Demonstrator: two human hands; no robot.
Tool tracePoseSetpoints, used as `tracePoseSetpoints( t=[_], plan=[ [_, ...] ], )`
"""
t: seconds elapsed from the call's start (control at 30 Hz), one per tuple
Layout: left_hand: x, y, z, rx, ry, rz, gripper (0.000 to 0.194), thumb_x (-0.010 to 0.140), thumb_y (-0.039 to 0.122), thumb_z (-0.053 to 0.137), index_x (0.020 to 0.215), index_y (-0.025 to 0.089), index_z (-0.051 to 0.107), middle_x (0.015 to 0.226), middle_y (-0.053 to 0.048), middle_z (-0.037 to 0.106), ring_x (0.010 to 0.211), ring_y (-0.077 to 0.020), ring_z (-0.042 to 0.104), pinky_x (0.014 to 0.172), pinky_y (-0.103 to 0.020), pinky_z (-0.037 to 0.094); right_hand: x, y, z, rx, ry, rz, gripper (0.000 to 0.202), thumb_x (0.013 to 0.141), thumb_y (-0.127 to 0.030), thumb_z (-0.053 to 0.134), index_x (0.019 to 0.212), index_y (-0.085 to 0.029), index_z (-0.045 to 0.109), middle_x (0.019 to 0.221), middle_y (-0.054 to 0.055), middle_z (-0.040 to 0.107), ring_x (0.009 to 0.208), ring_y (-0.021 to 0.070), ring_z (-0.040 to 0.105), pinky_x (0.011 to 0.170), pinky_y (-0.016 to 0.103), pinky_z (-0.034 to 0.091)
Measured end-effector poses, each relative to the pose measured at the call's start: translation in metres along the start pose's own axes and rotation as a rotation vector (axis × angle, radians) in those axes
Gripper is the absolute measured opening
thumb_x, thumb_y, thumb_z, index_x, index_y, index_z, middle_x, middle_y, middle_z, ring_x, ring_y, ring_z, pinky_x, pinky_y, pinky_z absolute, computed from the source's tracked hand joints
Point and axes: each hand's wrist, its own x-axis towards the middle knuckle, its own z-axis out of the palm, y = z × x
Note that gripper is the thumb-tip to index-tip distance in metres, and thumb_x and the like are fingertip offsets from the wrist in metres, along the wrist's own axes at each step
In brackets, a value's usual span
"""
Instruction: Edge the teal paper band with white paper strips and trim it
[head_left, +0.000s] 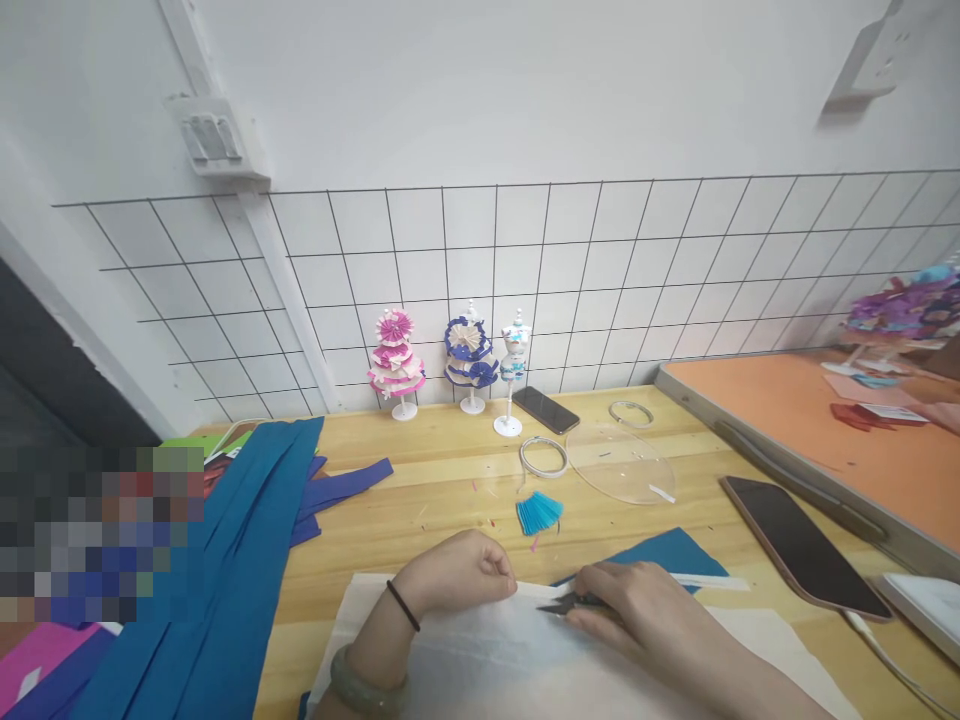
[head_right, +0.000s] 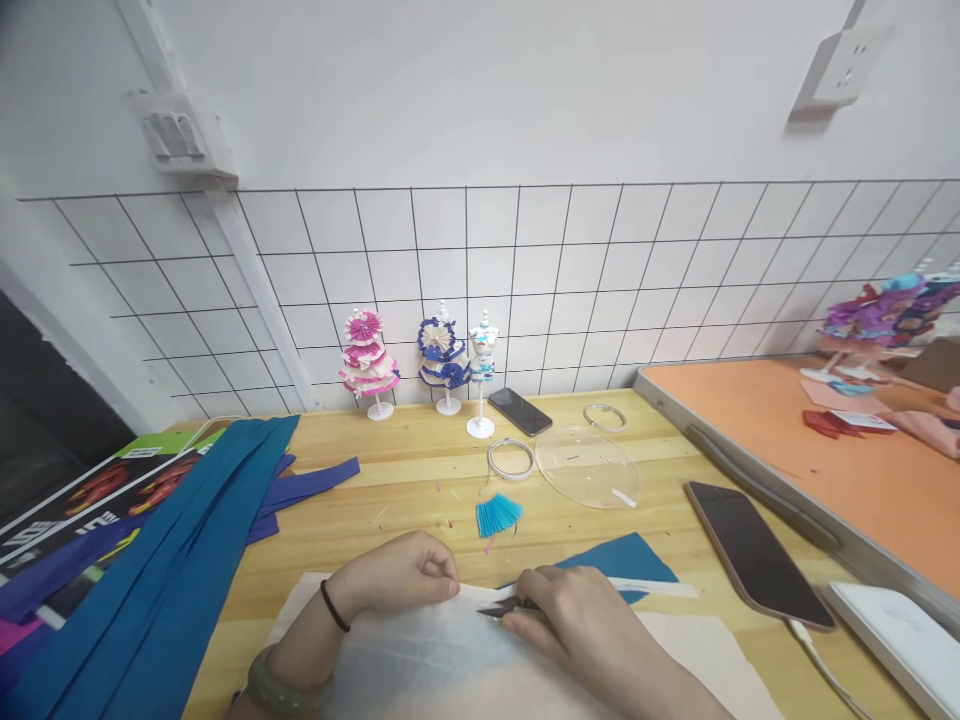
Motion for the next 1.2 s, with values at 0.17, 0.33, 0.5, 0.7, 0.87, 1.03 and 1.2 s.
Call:
tracePoseSetpoints(
  t=[0.17,0.33,0.5,0.7,0.87,1.03,1.2],
  plan=[
    [0.0,-0.001,0.001,0.002,0.005,-0.004,0.011,0.062,0.024,0.049,0.06,0.016,0.057,0.055,0.006,0.046,0.051,-0.0071,0.037,0.045,-0.019,0.028,0.002,-0.001,0.001,-0.045,0.012,-0.017,0.03,0.089,-0.043,0.038,0.081,-0.023,0.058,0.071,0.001,0.064,0.064,0.0182,0.06,0.054,0.025,0.033],
    [-0.002,0.002,-0.001,-0.01,-0.011,-0.014,0.012,0.062,0.027,0.05,0.062,0.017,0.056,0.054,0.007,0.044,0.05,-0.0072,0.036,0.045,-0.019,0.028,0.007,-0.005,0.002,0.018,0.004,0.017,0.026,0.088,-0.042,0.04,0.085,-0.024,0.058,0.077,0.0,0.066,0.068,0.0184,0.061,0.056,0.025,0.035],
    [-0.003,0.002,-0.002,-0.015,-0.024,-0.021,0.013,0.062,0.026,0.049,0.065,0.016,0.058,0.054,0.006,0.047,0.048,-0.0072,0.037,0.043,-0.019,0.027,0.008,-0.01,0.004,0.087,0.004,0.06,0.024,0.088,-0.04,0.041,0.085,-0.025,0.059,0.08,0.0,0.067,0.07,0.0184,0.062,0.057,0.025,0.037],
    [-0.002,-0.002,-0.004,0.004,-0.02,-0.019,0.013,0.061,0.024,0.051,0.067,0.017,0.06,0.055,0.006,0.049,0.048,-0.0075,0.04,0.044,-0.019,0.029,0.006,-0.01,0.001,0.179,0.001,0.147,0.025,0.087,-0.04,0.04,0.083,-0.025,0.059,0.076,0.001,0.067,0.069,0.0187,0.061,0.058,0.026,0.038],
    [-0.003,-0.002,-0.005,0.012,-0.015,-0.026,0.014,0.06,0.024,0.052,0.069,0.017,0.061,0.056,0.006,0.051,0.05,-0.0079,0.041,0.044,-0.019,0.03,0.003,-0.011,0.003,0.159,-0.002,0.152,0.027,0.087,-0.043,0.04,0.082,-0.024,0.059,0.075,0.002,0.067,0.068,0.0195,0.061,0.057,0.026,0.037],
    [-0.004,0.001,-0.006,0.009,-0.021,-0.036,0.015,0.061,0.022,0.051,0.07,0.017,0.061,0.054,0.006,0.049,0.047,-0.0067,0.04,0.042,-0.018,0.028,0.005,-0.013,0.007,0.158,0.014,0.152,0.024,0.086,-0.04,0.041,0.081,-0.025,0.059,0.077,0.0,0.068,0.069,0.0191,0.062,0.057,0.025,0.037],
    [-0.005,0.003,-0.007,0.005,-0.033,-0.042,0.01,0.061,0.021,0.052,0.068,0.017,0.059,0.054,0.007,0.049,0.046,-0.006,0.039,0.041,-0.017,0.028,0.007,-0.015,0.006,0.138,0.032,0.152,0.024,0.087,-0.04,0.04,0.08,-0.025,0.058,0.075,0.0,0.067,0.067,0.0188,0.061,0.056,0.025,0.036]
  ],
)
